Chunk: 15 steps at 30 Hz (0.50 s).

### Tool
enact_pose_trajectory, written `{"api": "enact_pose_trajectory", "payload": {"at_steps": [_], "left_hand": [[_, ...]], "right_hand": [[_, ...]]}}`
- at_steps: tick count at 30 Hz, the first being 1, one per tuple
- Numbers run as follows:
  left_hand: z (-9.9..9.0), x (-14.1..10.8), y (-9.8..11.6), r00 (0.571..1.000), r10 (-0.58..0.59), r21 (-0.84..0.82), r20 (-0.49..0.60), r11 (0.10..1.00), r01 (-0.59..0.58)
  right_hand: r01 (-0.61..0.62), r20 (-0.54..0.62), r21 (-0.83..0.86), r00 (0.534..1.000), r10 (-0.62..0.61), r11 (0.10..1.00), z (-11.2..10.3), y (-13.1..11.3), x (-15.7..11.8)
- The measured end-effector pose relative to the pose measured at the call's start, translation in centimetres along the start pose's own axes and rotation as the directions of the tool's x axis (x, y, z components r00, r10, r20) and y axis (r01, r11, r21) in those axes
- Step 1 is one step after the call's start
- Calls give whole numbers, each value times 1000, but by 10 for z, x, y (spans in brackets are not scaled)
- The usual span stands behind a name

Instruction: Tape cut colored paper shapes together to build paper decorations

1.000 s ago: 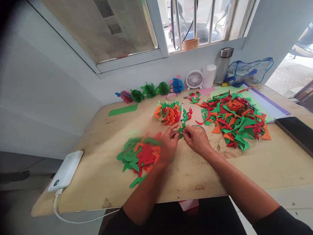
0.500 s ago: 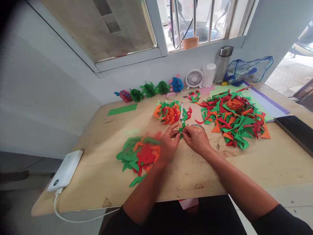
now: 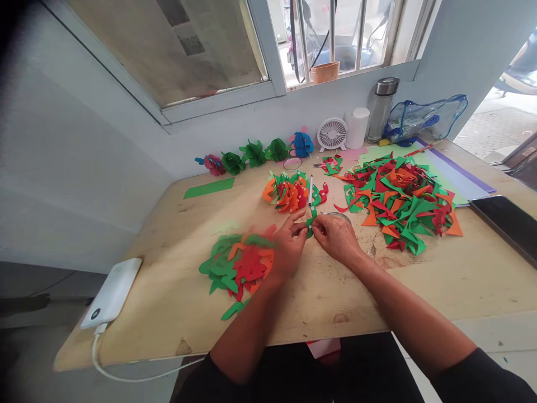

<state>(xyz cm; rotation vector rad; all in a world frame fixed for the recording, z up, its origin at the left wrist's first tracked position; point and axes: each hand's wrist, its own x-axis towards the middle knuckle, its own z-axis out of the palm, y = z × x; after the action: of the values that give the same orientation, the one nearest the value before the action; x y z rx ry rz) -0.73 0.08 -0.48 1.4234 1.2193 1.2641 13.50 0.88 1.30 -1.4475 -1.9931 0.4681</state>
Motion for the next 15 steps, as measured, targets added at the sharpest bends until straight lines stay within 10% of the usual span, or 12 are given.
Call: {"api": "enact_pose_trajectory", "payload": {"at_steps": [15], "left_hand": [[0, 0, 2, 991, 114, 158, 63, 980, -123]], "right_hand": [[10, -23, -86, 1000, -12, 996, 1, 0, -2]]}}
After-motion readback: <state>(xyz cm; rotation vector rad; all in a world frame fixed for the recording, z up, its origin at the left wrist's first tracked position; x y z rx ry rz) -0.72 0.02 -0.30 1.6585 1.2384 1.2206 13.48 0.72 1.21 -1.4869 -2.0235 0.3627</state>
